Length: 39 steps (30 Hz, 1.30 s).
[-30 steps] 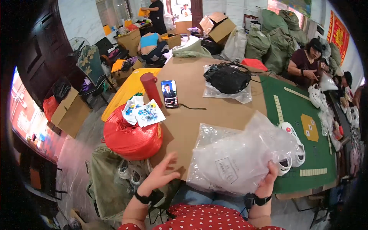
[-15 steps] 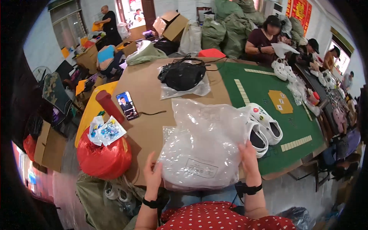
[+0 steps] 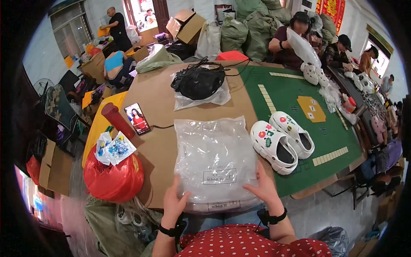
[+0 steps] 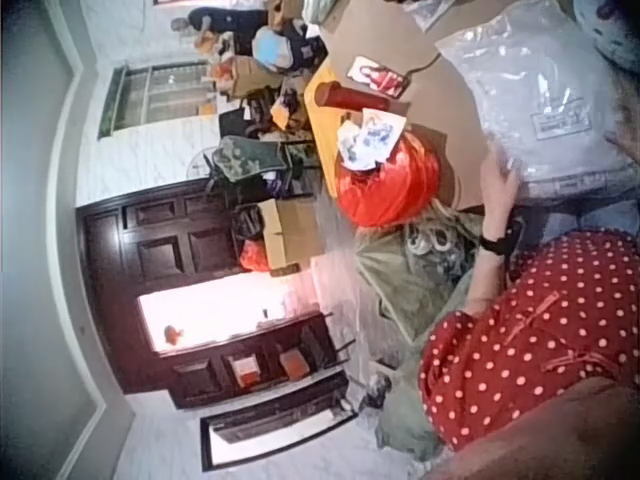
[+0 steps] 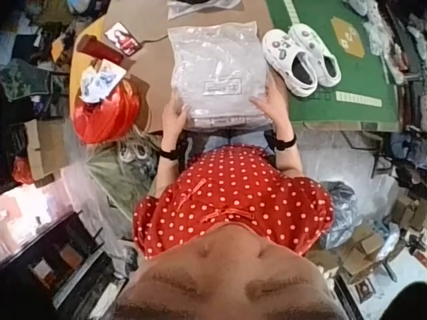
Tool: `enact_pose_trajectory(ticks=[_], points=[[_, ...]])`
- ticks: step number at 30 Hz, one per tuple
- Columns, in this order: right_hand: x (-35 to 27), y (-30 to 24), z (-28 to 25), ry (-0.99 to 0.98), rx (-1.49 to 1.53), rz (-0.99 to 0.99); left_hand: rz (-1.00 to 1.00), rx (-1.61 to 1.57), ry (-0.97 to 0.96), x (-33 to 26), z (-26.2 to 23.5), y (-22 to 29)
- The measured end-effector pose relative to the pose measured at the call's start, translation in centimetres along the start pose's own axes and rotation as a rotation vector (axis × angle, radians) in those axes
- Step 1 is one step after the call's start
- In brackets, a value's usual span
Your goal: Packing pairs of slippers and shoes into plastic shipping bags.
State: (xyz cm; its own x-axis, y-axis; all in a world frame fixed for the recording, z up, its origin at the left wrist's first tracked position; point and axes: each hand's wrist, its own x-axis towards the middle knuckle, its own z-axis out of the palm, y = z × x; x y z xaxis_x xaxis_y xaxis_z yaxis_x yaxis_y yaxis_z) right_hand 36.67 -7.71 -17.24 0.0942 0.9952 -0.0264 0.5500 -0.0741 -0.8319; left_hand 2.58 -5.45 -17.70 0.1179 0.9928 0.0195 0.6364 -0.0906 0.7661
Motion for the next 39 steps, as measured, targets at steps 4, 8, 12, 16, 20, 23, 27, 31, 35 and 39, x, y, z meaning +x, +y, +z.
enact_pose_trajectory(ticks=[4,8,12,16,20,23,27,31,35,39], points=[[2.2,2.3,1.6,0.039,-0.133,-0.133,0.097,0.08,0.013,0.9,0.5,0.1],[4.5,0.6,1.7,0.043,-0.106,-0.158,0.126,0.114,0.086,2.3,1.1,-0.1],[3.5,0.5,0.4,0.023,-0.197,-0.199,0.134,0.125,0.037,2.5,1.1,-0.3],[1.8,-3.3,-3.8,-0.047,-0.472,-0.146,0.264,0.207,0.04,1.5,0.6,-1.2],[3.3,-7.1,-9.7,0.176,-0.462,-0.303,0.268,0.235,0.084,1.4,1.2,-1.6],[9.1,-8.1,-13.3,0.208,-0.604,-0.363,0.254,0.23,0.128,1.2,2.1,-2.4],[19.2,-6.1,-15.7,0.18,-0.801,-0.351,0.289,0.213,0.178,1.2,2.7,-3.5],[28.6,-4.0,-14.7,0.043,-1.007,-0.2,0.25,0.212,0.15,0.8,2.2,-3.0],[35.5,-2.3,-12.7,-0.081,-1.215,-0.136,0.282,0.193,0.14,0.7,1.8,-3.2],[39.3,0.4,-11.3,-0.089,-1.256,-0.033,0.257,0.188,0.12,0.8,1.8,-2.9]])
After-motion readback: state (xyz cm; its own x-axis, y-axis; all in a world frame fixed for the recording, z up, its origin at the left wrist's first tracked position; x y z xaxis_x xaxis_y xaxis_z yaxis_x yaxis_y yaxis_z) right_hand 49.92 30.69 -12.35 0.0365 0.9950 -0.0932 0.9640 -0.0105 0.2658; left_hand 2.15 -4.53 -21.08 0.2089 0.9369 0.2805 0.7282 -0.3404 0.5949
